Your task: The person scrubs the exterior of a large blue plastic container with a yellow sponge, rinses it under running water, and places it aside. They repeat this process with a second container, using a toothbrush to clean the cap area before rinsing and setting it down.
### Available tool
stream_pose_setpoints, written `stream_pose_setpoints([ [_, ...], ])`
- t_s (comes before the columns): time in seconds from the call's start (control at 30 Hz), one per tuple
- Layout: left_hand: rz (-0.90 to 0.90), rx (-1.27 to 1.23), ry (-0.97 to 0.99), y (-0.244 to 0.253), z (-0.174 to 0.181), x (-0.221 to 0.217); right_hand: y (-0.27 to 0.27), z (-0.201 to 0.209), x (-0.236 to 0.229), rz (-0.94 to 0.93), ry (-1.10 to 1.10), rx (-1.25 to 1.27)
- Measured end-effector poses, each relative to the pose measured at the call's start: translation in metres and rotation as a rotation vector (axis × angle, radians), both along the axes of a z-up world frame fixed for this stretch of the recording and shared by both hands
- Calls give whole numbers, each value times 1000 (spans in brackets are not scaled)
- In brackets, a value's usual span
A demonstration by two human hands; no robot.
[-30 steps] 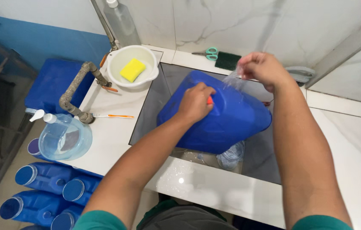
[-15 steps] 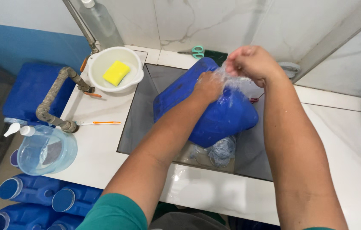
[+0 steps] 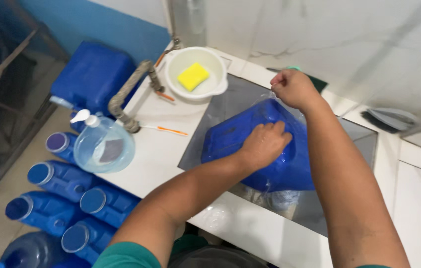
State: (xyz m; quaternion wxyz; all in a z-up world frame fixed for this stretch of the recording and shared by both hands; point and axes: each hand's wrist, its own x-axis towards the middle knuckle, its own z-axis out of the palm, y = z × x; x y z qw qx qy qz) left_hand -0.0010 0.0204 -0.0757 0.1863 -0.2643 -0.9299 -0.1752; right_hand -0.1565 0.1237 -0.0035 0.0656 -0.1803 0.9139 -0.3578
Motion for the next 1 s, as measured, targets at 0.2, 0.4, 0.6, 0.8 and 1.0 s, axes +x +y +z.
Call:
stream_pose_setpoints([
  [0.2,-53,204,-97,0,-54,36,-137,-52,23,421,169,348],
  [0.4,-125,365,-143,-12,-78,57,-266,-108,90,761,132,430],
  [0.6,-174,382,-164,-30,-74,69,-278,-103,129,732,140,409],
  [0.8,-206,88,-205,-44,-66,85,-192,-13,78,296,40,485],
  [1.0,-139,-109,-244,-41,-72,88,-214,-25,11,115,255,896],
])
